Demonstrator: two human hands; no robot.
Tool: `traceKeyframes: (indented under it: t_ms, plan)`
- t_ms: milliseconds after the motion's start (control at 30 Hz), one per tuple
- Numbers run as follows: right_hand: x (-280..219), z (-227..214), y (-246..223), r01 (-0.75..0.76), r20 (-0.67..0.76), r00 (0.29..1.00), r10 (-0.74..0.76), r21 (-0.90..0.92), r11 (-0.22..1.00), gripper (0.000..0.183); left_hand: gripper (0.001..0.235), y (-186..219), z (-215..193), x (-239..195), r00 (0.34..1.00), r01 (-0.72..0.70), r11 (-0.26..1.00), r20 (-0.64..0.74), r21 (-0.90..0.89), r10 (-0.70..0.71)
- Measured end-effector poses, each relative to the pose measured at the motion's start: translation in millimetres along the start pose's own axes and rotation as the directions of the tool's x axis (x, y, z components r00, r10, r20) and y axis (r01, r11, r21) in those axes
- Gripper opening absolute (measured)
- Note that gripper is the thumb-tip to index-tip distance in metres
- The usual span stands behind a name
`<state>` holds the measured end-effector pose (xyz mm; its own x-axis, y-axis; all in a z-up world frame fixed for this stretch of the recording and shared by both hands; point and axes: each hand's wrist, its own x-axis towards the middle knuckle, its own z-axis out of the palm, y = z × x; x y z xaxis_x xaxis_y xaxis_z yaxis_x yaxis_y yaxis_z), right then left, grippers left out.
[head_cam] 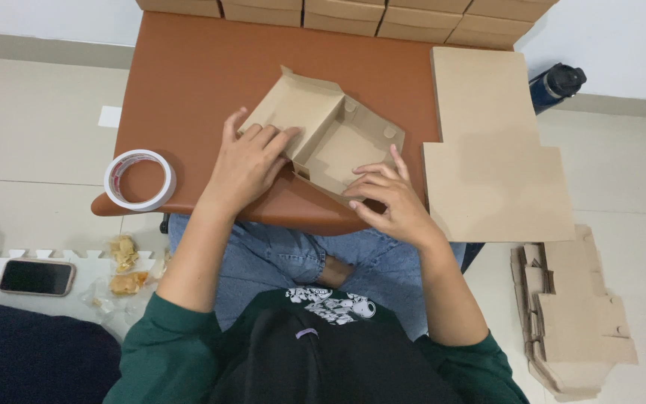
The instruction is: The person folds a flat cardboard sheet into a rectangular box by hand, folding the side flaps and tucking the tabs into slots to form the structure. The person then places a separate cardboard lid on top of the assembled box.
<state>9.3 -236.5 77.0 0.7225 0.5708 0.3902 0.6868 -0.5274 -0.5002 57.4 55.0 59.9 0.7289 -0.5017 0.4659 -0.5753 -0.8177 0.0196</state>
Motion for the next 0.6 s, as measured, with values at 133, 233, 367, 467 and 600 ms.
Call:
traceKeyframes:
  t_ms: [133, 233, 367, 467, 600]
  plan:
    - [5.8, -16.2, 10.7, -0.026, -0.002, 1.0, 0.026, 0.016, 1.0, 0.008, 0.045, 26.2, -12.4, -7.3, 0.999, -0.049, 0.997, -0.009, -0.054, 0.048]
    - [7.4, -18.0, 15.0, -0.098, -0.075, 0.993, 0.09, -0.108, 0.989, 0.014, 0.029, 44.0, -14.6, -14.2, 0.997, -0.073, 0.987, 0.017, -0.146, 0.077]
    - [2.0, 15.5, 14.8, 0.044, -0.209, 0.971, -0.117, -0.325, 0.945, 0.028, 0.023, 49.0, -0.5, -17.5, 0.998, -0.036, 0.954, 0.032, -0.297, 0.048]
    - [-0.7, 40.5, 6.2, 0.096, -0.32, 0.92, -0.224, -0.371, 0.924, 0.027, 0.016, 53.0, -9.8, -10.4, 1.0, -0.01, 0.936, 0.024, -0.352, 0.019]
    - [3.5, 57.6, -2.8, 0.095, -0.463, 0.83, -0.31, -0.431, 0.897, 0.017, 0.008, 58.6, -18.8, -3.4, 1.0, 0.019, 0.938, 0.021, -0.347, -0.013]
